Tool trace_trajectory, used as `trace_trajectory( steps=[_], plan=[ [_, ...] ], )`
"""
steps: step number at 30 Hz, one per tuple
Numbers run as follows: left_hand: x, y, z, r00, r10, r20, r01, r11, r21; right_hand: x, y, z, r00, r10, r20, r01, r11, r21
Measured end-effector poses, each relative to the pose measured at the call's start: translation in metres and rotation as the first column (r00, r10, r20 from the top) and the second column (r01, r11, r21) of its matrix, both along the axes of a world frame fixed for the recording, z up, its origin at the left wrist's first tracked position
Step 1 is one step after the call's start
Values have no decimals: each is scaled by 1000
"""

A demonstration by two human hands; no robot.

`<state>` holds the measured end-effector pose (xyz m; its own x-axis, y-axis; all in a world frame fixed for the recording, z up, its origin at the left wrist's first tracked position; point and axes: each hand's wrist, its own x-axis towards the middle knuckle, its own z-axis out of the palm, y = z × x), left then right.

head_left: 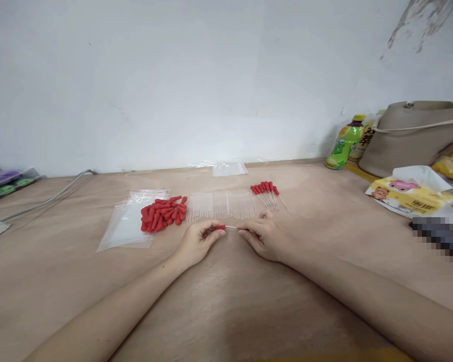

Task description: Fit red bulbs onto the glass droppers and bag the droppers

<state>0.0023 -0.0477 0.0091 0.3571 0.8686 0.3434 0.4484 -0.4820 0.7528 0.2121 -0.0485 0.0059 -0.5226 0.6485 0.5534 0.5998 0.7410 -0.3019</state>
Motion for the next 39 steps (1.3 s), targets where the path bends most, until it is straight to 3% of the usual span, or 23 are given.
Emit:
trace_trajectory(
  steps=[5,9,13,19,22,29,39],
  plan=[
    [-1,-5,6,995,-57,-83,64,994,92,5,3,3,996,79,47,-77,996,-53],
    [0,-8,6,984,-112,-135,124,989,80,6,5,1,993,70,100,-71,998,4],
    [1,-9,6,976,-65,-208,87,991,100,5,7,-4,993,29,114,-39,995,88],
    [2,-8,8,978,-21,-206,61,979,193,9,8,-4,993,117,8,-116,993,-13],
    [2,-8,7,983,-22,-183,54,984,168,11,8,-4,994,107,-10,-108,994,-25],
    [1,-8,1,982,-45,-183,62,994,87,4,7,-9,994,67,89,-79,987,139],
    [0,-9,0,969,-76,-234,110,985,134,-6,0,-4,988,11,152,-14,1000,17]
  ],
)
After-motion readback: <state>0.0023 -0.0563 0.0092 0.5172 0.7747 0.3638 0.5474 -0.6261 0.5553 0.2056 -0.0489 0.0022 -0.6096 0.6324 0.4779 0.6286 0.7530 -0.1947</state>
